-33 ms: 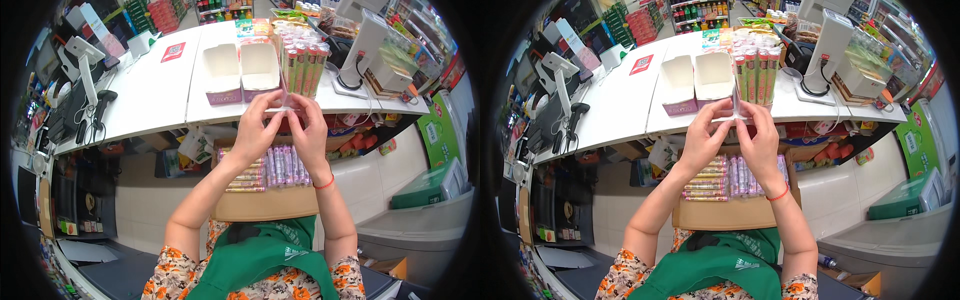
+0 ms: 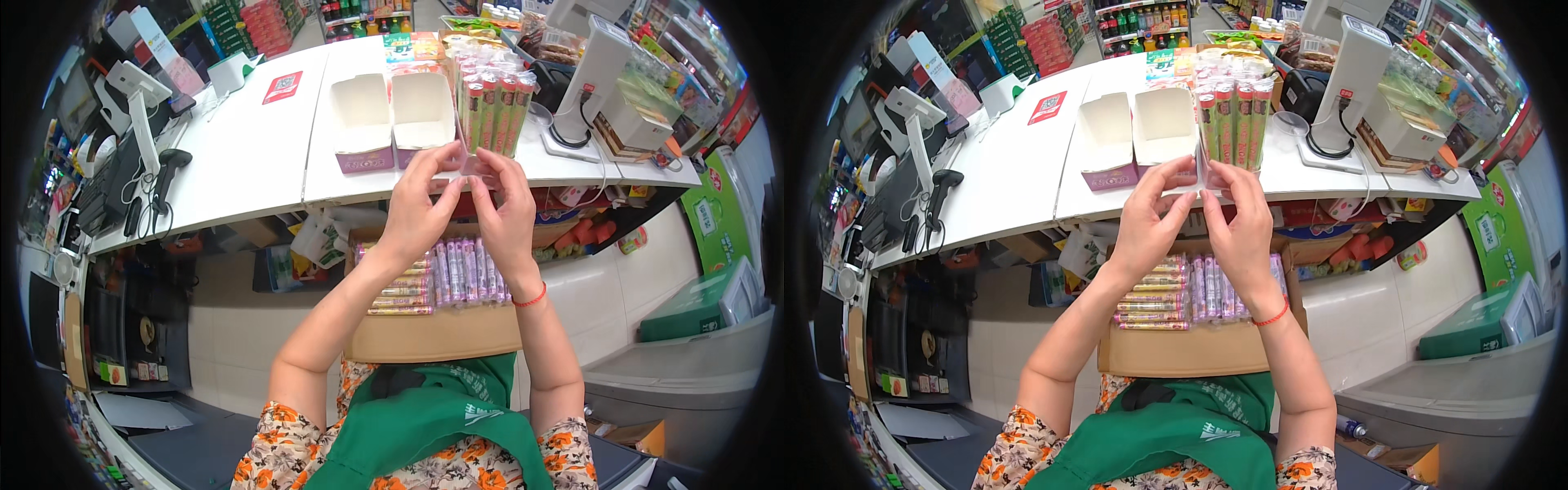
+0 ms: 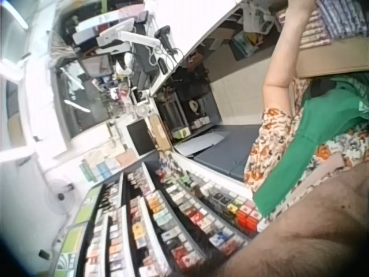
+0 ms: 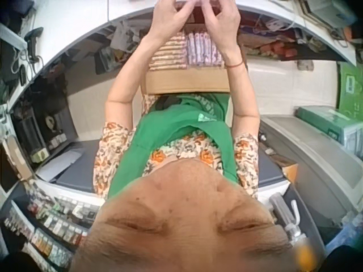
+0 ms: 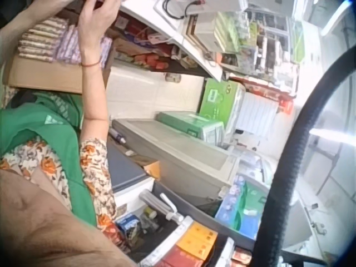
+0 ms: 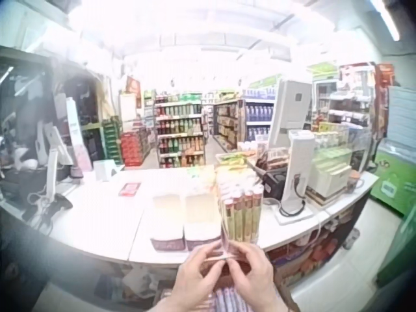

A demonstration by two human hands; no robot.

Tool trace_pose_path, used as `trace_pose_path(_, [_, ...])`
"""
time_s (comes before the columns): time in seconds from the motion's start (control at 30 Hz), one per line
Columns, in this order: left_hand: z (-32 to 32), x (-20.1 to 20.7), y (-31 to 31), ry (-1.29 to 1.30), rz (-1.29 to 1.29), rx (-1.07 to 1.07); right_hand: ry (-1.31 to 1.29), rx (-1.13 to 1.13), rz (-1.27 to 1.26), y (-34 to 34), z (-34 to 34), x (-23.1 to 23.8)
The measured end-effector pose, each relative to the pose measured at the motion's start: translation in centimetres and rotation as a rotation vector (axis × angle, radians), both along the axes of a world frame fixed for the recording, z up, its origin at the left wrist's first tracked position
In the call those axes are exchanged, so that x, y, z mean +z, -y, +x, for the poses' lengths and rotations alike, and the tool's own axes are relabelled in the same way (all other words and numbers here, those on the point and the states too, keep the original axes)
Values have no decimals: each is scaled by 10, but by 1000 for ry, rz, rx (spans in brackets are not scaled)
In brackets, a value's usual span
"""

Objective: The person repeatedly picks up individually wrapped candy sticks from a display box and places them into a cardboard tray, arranging them in neat rows. The person handles both purple and green-wrapped items, organizing them by color within the tray.

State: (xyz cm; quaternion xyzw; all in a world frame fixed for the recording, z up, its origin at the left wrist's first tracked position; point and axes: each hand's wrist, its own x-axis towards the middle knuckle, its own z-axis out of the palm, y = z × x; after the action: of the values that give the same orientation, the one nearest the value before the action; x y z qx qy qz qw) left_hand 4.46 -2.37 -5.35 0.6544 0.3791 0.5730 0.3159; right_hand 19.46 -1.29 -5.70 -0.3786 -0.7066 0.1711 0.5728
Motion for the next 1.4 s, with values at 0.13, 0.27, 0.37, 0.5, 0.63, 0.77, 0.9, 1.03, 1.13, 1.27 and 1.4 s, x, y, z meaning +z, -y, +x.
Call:
trace_pose_path(0.13, [9,7,-22,77,69,17,-55,-25,-3,-14,0,13])
trace_pose_path(0.27, [9,5,-39,168,-6,-42,-56,-40,21,-28,-1,13])
trace_pose_path(0.37, [10,11,-42,180,-75,-82,-52,-40,-44,-32,-2,14])
trace_pose_path(0.5, [14,10,-46,177,-23,-51,-36,-69,-25,-35,-5,14])
trace_pose_path(0.63, [17,14,-42,194,-45,-48,-31,-94,0,-33,-6,15])
trace_pose_path(0.77, [17,17,-40,192,-37,-58,-13,-102,2,-31,-5,19])
trace_pose_path(0.9, [16,20,-42,177,-32,-57,-28,-107,-4,-32,-7,21])
trace_pose_path(1.03, [18,18,-44,191,7,-48,-42,-111,8,-33,-8,22])
trace_pose_path(1.13, [18,17,-45,199,17,-46,-39,-106,21,-35,-8,23])
trace_pose_path(1.27, [17,17,-45,206,18,-41,-76,-69,4,-36,-8,21])
trace_pose_path(1.4, [15,13,-50,215,21,-54,-108,-59,-19,-37,-10,19])
